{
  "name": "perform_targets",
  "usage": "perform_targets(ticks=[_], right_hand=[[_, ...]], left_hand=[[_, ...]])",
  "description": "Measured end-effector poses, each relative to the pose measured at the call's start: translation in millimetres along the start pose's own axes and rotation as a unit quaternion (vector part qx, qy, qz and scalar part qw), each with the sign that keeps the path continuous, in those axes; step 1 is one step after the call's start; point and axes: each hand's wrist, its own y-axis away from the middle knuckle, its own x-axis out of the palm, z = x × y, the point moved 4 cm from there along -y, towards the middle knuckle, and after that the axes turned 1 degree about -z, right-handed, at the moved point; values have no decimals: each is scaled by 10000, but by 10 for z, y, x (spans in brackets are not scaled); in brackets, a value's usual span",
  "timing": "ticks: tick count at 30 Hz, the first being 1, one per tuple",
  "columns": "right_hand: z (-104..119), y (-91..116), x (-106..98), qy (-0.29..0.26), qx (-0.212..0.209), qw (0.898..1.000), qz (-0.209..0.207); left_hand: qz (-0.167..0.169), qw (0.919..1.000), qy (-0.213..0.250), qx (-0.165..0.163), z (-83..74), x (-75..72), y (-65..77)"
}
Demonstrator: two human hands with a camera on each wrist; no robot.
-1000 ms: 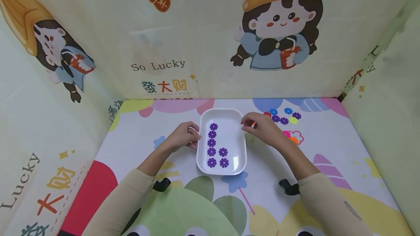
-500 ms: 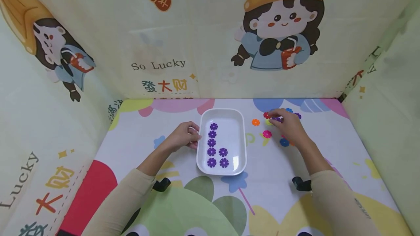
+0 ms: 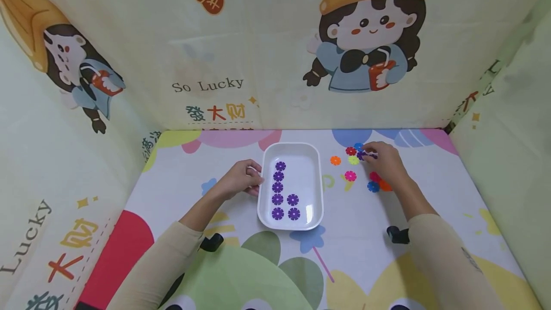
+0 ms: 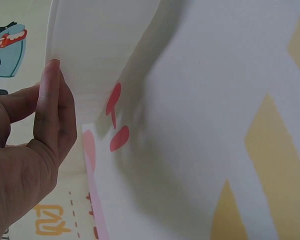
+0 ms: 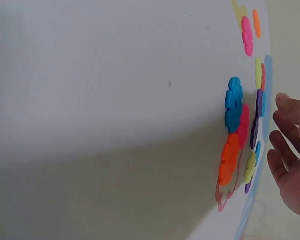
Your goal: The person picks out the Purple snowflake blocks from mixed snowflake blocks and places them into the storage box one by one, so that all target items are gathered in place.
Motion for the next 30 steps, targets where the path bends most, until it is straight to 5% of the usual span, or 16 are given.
perform_targets(ticks=[12, 30], right_hand=[[-33, -138, 53, 266, 39, 9987, 431], [-7, -183, 63, 441, -10, 9979, 470]], left_hand=[[-11, 10000, -36, -1, 11, 5, -26], [-3, 10000, 5, 4, 32, -8, -40]])
